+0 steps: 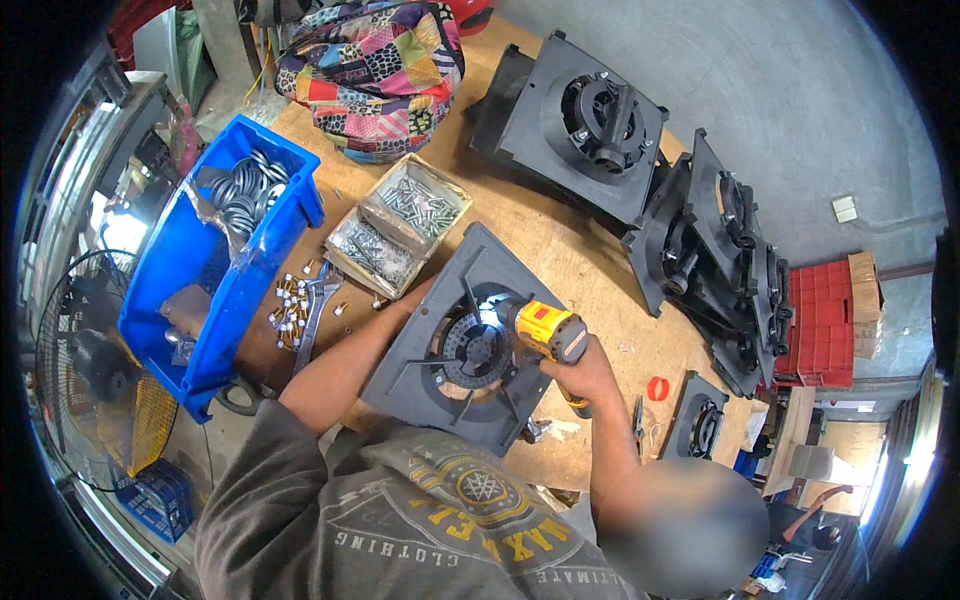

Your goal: The person assembles black plastic fan housings on a wooden workbench. They place circular fan components into housings, secure them with screws using a cordless drill, and tighten fasteners with a ratchet wrench. The person handles multiple housings sequentially, placing completed units aside.

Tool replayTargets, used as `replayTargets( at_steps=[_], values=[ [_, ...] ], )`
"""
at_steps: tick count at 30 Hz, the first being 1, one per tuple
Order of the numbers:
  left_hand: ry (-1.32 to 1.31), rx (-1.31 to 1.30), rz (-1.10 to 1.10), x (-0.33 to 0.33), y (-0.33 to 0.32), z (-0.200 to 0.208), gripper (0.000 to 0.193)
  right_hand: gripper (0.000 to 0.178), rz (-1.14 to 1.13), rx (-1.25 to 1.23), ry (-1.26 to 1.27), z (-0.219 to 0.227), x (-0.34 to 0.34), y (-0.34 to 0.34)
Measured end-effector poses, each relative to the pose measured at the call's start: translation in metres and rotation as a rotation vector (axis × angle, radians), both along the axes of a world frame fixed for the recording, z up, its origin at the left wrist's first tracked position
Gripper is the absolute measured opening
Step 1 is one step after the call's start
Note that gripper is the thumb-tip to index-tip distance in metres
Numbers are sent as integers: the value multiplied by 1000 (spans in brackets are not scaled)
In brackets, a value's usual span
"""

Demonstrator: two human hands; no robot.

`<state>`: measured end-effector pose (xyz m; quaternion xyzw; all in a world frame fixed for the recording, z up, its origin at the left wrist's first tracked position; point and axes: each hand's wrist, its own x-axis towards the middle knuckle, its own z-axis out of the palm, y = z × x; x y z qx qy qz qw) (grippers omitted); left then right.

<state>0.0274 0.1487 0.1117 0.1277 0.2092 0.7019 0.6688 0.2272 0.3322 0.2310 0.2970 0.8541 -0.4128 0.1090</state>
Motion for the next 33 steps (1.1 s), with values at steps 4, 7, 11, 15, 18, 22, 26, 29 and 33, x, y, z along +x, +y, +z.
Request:
replayTargets(
  at_steps=[4,7,11,15,18,22,26,29,33],
  values=[
    [13,-90,-70,-7,13,-17,55,49,-62,-128,108,-11,-4,8],
    [384,-247,45,-18,2,-18,57,50,51,-70,116,-12,-5,17],
    [429,-554,130,-30,-5,4,66,56,299,136,-10,6,-11,23],
    [52,-340,208,-24,-1,30,74,50,485,330,50,27,-32,26],
    [165,-355,260,-21,-2,33,64,51,544,350,-19,34,-46,29],
    [141,-415,146,-29,-1,23,41,56,644,370,-55,37,-55,32],
    [301,-487,167,-32,-1,14,41,56,698,361,-39,42,-61,35],
    [433,-491,248,-32,1,10,42,58,680,330,-33,43,-61,36],
    [269,-494,84,-35,-2,13,49,57,625,309,2,39,-56,29]
  ],
)
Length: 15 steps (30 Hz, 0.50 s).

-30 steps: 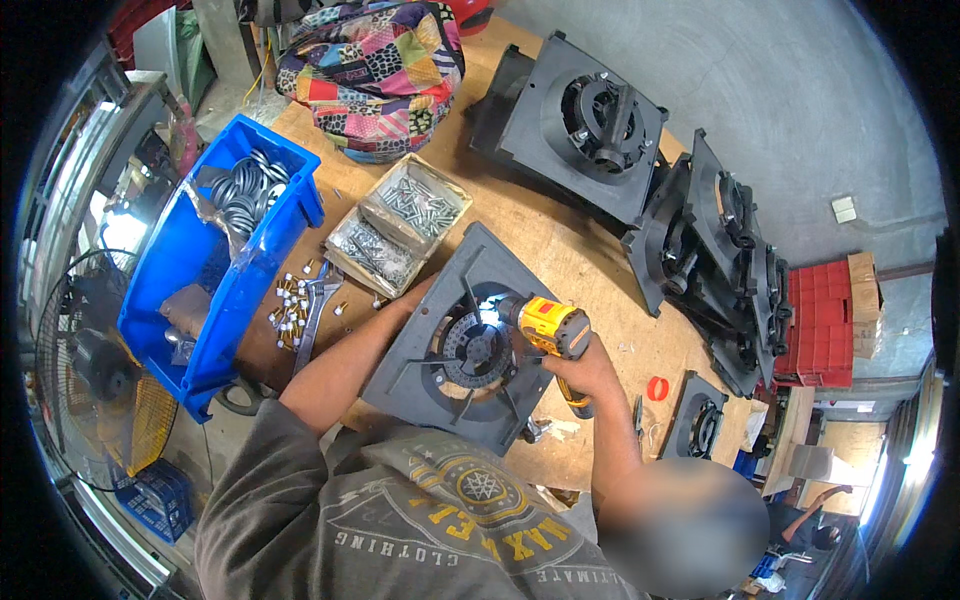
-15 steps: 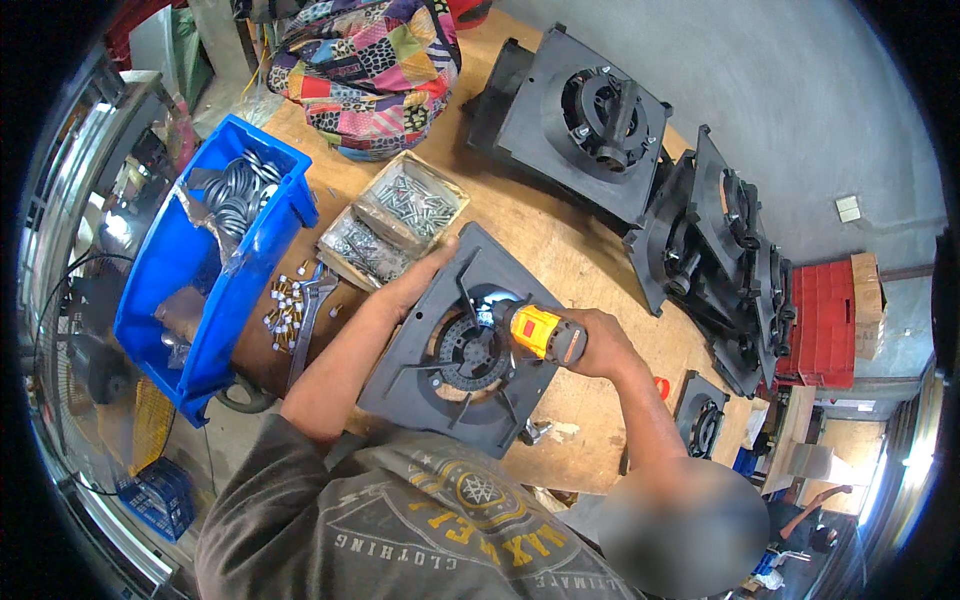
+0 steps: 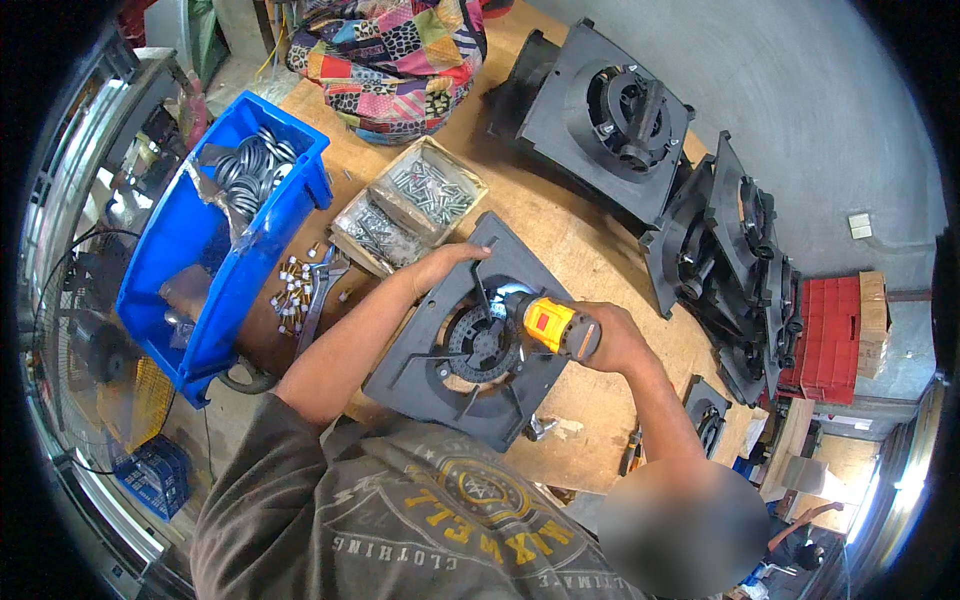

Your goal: The person assembles black plastic fan housings on a wooden workbench. They place circular fan components into housings, secure them with screws using a cordless drill, and tighten fasteners with a ratchet wrench. The person handles multiple housings sequentially, placing completed units aside.

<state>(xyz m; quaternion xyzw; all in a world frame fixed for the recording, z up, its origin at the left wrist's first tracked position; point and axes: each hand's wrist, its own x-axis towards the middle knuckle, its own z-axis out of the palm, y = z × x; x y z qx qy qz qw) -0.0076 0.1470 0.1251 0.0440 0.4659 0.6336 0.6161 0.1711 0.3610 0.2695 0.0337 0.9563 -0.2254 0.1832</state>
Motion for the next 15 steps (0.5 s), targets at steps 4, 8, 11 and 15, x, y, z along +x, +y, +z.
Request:
replayTargets(
  at_steps=[4,8,11,15],
  values=[
    [555,-313,75,8,-9,18,64,59,21,35,63,0,14,-5],
    [1093,-226,170,36,-42,45,80,66,28,50,255,0,69,1],
    [1515,-495,98,75,-38,57,88,63,-396,-40,399,-33,131,-1],
    [1482,-607,21,75,-31,54,95,69,-728,222,428,-94,211,5]
  ],
)
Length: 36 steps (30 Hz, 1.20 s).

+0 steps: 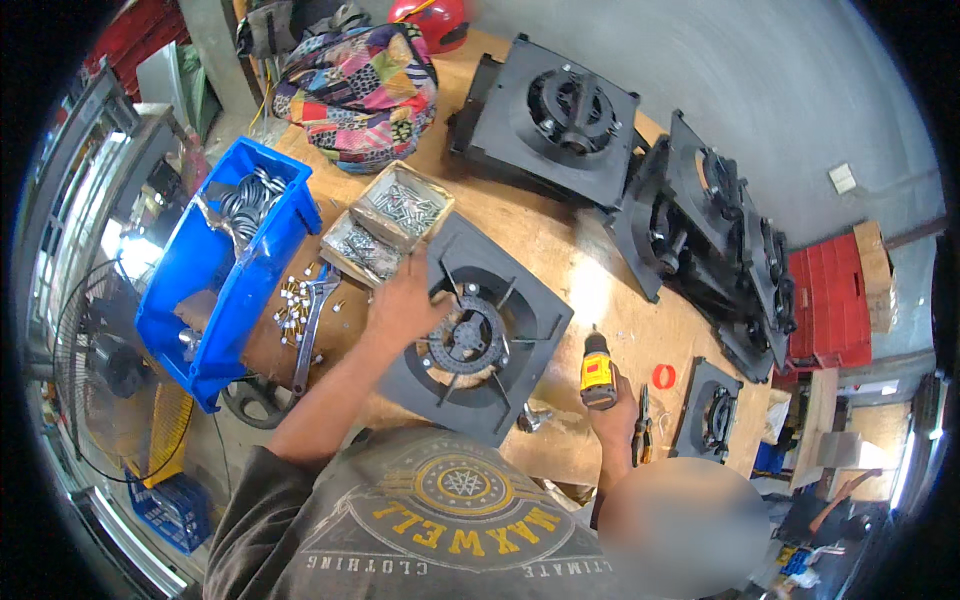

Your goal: The person assembles black plastic fan housings on a wooden workbench. They place circular fan components into housings, secure them with screws using a cordless drill, and tighten fasteners with a ratchet wrench. The person handles multiple housings sequentially, placing completed units aside.

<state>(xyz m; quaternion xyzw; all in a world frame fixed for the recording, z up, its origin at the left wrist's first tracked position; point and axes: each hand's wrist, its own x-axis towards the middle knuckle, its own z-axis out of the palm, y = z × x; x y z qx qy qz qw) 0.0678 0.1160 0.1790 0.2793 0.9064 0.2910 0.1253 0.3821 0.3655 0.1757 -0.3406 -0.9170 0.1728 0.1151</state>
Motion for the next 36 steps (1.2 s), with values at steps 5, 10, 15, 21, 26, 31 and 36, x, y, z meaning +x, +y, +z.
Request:
replayTargets(
  at_steps=[5,10,15,21,26,31,36],
  values=[
    [127,-53,-77,-20,-1,-12,103,80,-110,101,-306,-46,57,15],
    [305,-215,-210,-5,20,-4,107,73,156,56,-336,-20,52,-7],
    [305,-248,-192,3,51,7,100,51,354,-9,-248,-30,22,-72],
    [286,-213,-302,-7,77,12,89,38,271,103,29,-83,53,-56],
    [173,-163,-540,-12,125,21,87,29,112,116,62,-79,86,-25],
    [165,-127,-780,1,177,20,82,31,4,136,93,-73,104,-14],
    [303,-348,-923,2,231,18,84,40,-8,173,51,-80,108,-17]
  ],
)
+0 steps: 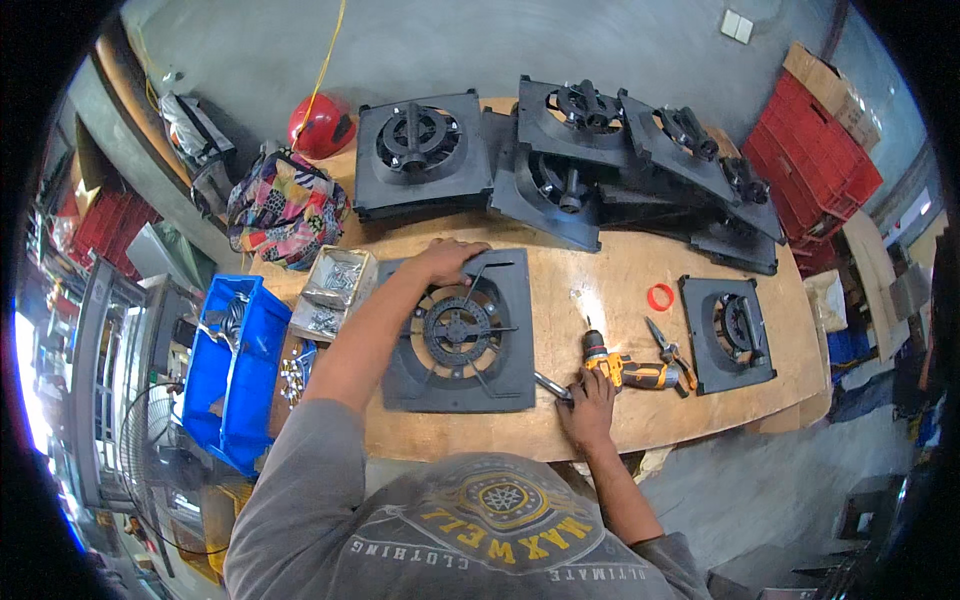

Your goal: The person assembles black plastic fan housings on a wooden workbench. They place circular fan components into housings, secure them with screws using a cordless drill, and tighten fasteners with a ratchet wrench. The person handles multiple housings sequentially, placing completed units aside.

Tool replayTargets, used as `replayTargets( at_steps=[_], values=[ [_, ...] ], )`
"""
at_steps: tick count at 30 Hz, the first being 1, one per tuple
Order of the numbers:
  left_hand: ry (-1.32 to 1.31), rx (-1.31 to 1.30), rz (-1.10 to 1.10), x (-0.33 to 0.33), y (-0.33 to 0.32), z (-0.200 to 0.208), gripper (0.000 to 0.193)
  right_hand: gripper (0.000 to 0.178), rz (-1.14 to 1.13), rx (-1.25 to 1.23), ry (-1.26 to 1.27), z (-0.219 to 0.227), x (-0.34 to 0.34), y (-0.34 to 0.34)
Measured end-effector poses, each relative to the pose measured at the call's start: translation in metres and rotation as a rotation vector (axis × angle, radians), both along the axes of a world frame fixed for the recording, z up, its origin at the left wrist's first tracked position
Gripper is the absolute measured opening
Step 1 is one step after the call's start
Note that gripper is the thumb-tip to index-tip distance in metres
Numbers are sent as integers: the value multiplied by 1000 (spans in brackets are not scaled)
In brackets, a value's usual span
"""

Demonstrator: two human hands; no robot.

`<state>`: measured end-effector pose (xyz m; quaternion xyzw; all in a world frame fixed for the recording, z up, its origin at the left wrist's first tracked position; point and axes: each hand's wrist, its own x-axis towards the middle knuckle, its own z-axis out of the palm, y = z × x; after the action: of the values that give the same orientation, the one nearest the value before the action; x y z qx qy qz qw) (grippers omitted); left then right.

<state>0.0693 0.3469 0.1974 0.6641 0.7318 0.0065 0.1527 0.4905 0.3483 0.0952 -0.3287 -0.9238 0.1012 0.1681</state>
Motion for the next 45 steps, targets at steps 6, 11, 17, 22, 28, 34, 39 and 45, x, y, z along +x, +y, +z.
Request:
replayTargets(
  at_steps=[6,11,17,22,28,34,39,45],
  values=[
    [183,-268,-155,31,61,-37,77,41,84,-21,84,-2,12,8],
    [72,-273,-280,86,52,-68,59,38,90,-52,218,-5,12,7],
    [-150,-124,-203,112,-24,-9,43,37,73,-44,157,-4,7,12],
    [-372,663,764,36,-201,28,37,32,59,-113,194,-8,8,15],
    [-173,140,1172,50,-334,-52,36,53,-5,-164,118,15,15,66],
    [-68,254,1160,46,-362,-125,24,77,131,-235,-487,55,32,113],
    [-173,292,1218,43,-365,-123,17,80,168,-213,-584,63,13,116],
    [-967,680,1313,65,-312,-115,20,57,147,-260,-314,97,4,110]
  ],
)
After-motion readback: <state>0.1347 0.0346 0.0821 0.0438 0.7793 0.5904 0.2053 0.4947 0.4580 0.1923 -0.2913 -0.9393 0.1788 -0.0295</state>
